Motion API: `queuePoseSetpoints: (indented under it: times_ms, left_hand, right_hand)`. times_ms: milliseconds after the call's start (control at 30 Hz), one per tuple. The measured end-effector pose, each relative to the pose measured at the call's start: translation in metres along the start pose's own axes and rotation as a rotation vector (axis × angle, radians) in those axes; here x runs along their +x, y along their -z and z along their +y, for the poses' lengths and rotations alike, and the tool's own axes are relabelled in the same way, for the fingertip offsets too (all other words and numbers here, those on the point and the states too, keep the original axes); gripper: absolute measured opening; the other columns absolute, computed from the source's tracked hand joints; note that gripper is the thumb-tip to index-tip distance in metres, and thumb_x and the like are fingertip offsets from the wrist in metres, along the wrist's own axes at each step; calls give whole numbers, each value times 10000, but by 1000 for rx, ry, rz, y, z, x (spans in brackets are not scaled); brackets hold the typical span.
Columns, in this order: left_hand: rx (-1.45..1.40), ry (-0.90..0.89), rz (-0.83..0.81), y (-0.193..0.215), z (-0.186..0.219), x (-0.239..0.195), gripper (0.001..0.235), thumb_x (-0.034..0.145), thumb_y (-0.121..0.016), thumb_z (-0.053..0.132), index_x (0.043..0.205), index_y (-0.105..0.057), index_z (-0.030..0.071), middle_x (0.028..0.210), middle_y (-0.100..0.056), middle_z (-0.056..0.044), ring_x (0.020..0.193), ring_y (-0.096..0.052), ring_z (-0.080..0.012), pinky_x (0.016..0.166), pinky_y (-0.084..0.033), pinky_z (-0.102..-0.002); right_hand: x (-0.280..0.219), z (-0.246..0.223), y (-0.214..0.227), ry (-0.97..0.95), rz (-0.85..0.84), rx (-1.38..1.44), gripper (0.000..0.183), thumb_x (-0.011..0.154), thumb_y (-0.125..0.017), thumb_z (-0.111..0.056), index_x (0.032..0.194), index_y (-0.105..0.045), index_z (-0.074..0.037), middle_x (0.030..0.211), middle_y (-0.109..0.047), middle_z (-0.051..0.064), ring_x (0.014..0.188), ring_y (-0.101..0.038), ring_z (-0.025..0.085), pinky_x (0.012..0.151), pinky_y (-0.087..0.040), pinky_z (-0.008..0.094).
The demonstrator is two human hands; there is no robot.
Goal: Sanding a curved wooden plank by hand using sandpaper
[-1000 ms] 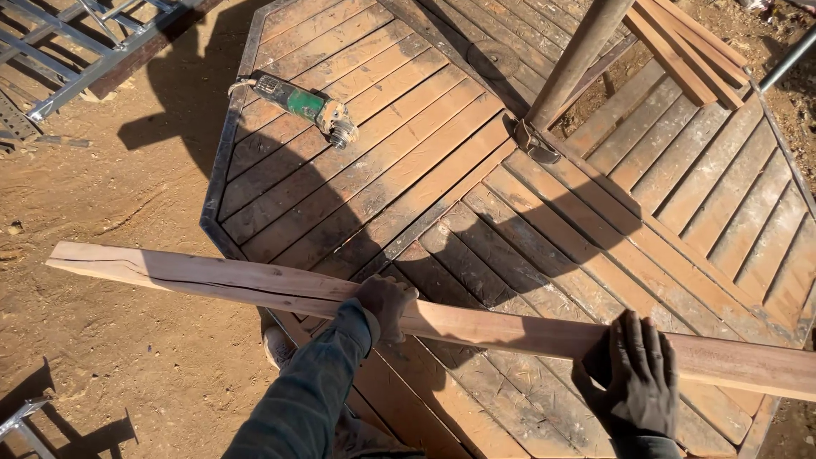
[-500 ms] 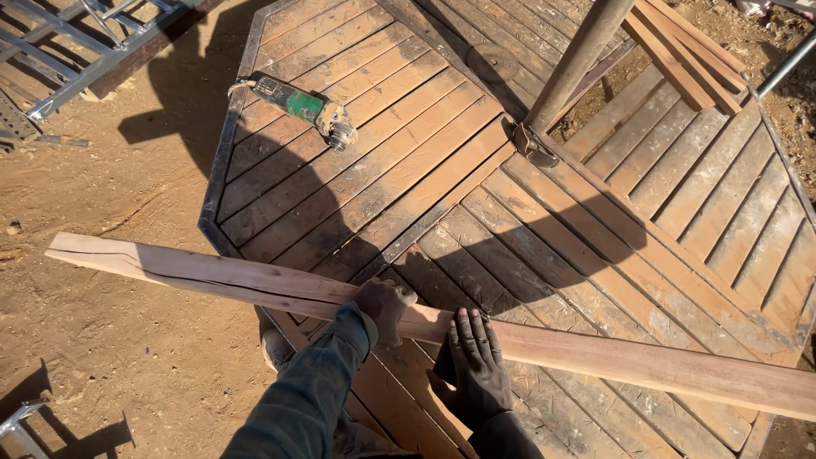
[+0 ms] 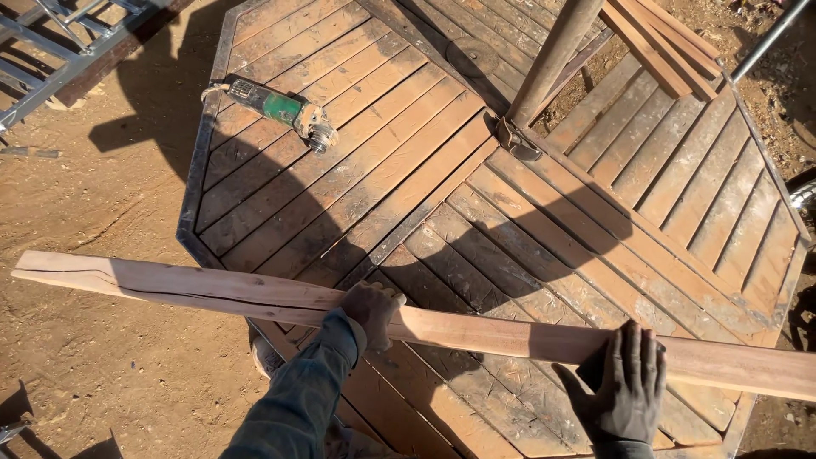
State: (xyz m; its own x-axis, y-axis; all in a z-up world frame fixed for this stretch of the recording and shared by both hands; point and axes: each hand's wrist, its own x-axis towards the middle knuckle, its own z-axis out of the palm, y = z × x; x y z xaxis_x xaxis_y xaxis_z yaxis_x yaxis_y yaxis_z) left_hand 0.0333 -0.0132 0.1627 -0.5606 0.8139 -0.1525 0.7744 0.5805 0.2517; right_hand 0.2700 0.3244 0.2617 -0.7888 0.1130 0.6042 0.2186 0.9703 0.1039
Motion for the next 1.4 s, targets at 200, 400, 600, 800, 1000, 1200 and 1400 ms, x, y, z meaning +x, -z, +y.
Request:
queuePoseSetpoints:
  times_ms: [200,400,600,800,1000,1200,1400]
  left_hand:
    - [29,6,13,3,3,0,670,492,-810,388,1113,-682,172,935,-705,-61,892,-662,-326,732,-568,-492]
    - [39,31,-30,16,9,-3,627,441,-822,354,1022,-671,174,917,-718,-42,889,-655,-308,718,-543,-466]
    - [-2,-11,-6,-3,-3,1,598,479,-859,397,990,-638,178,931,-686,-46,851,-629,-317,752,-552,-495]
    - [0,12,-72,0,-2,6,754,510,-884,422,1174,-636,164,1055,-688,-68,960,-627,-356,832,-542,-554]
    - [-49,-8,-21,-15,-14,6,980,463,-851,417,1372,-628,128,1114,-731,-115,1020,-636,-366,853,-534,-483]
    - [8,43,-131,31,12,1,687,495,-806,338,1133,-654,132,1004,-717,-48,982,-648,-322,818,-551,-487]
    - [23,3,-42,7,2,2,592,510,-778,320,1061,-627,164,959,-691,-56,883,-649,-331,776,-545,-503]
  right_hand:
    - [-4,-178,-43,332,-225,365,805,851,-584,-377,1483,-400,86,1610,-348,268,1520,-300,441,1259,-264,514]
    - [11,-63,-2,284,-218,320,903,689,-525,-189,1572,-372,-75,1666,-350,104,1553,-330,269,1294,-239,409]
    - [2,139,46,-139,-205,-221,727,721,-620,-238,1424,-646,-55,1637,-612,127,1600,-500,319,1284,-349,552]
    - [-11,102,-13,-211,-80,-28,844,688,-551,-32,1532,-576,-17,1645,-524,185,1575,-416,392,1289,-250,609]
    - [-28,-112,-27,277,-223,200,795,803,-407,-71,1592,-336,-131,1701,-261,64,1580,-244,249,1300,-180,472]
    - [-29,56,-8,-17,-148,-38,952,656,-592,-103,1582,-453,-276,1676,-418,-27,1528,-413,198,1289,-260,539]
    - [-10,223,45,-116,11,-139,787,751,-527,135,1529,-644,168,1570,-645,311,1501,-529,557,1336,-394,571]
